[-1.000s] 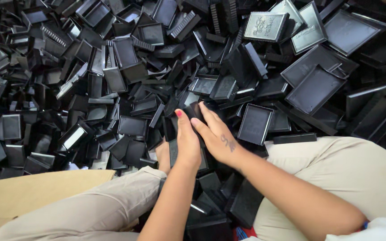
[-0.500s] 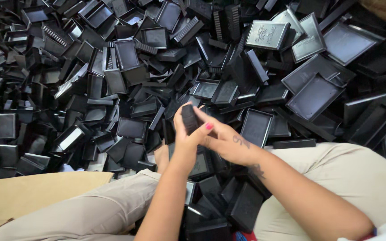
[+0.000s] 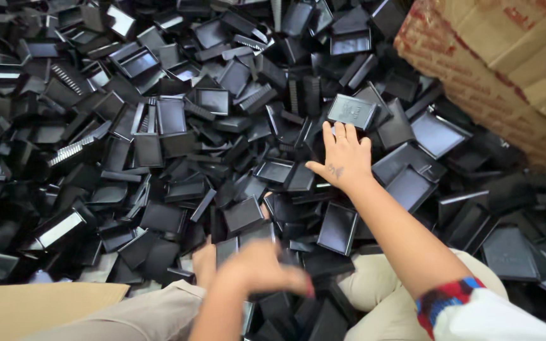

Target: The person sits on the floor and repeatedly picks up two types of black plastic components from a large pile. They align and press the parts together by hand, then place the assembled units back into the pile. The process continues with one-at-a-time handling throughout the clip.

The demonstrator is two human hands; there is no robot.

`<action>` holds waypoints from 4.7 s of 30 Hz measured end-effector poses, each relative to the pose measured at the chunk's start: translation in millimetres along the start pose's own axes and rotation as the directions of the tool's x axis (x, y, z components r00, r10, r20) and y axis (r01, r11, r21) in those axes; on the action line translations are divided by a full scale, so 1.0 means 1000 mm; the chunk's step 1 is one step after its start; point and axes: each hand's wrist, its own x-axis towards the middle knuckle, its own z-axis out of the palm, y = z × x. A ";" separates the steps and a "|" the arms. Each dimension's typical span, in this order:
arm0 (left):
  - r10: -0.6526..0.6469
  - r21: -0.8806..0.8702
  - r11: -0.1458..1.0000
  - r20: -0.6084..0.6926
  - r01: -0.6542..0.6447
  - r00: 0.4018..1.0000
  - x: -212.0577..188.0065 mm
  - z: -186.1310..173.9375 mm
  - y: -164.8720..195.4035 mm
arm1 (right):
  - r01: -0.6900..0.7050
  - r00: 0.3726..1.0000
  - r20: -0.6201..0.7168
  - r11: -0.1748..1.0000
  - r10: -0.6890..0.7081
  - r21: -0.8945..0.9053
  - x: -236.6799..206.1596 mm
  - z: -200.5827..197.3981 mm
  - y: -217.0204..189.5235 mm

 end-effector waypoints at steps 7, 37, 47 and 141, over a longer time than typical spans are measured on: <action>0.163 -0.315 0.902 -0.385 -0.295 0.908 0.000 -0.003 0.013 | -0.282 0.924 -0.053 0.770 0.378 0.573 -0.027 -0.055 -0.018; -0.046 -0.889 -0.268 -0.373 -0.371 0.927 0.036 0.037 0.022 | -0.121 0.993 0.107 0.567 0.058 0.815 -0.164 -0.060 -0.089; -0.148 -0.882 0.189 -0.460 -0.432 0.875 0.046 0.054 0.031 | -0.236 0.963 0.116 0.554 0.243 0.798 -0.168 -0.051 -0.100; 0.077 -0.963 -0.145 -0.241 -0.228 0.968 0.036 0.023 -0.011 | -0.517 0.854 0.518 0.180 0.043 0.837 -0.115 -0.055 -0.080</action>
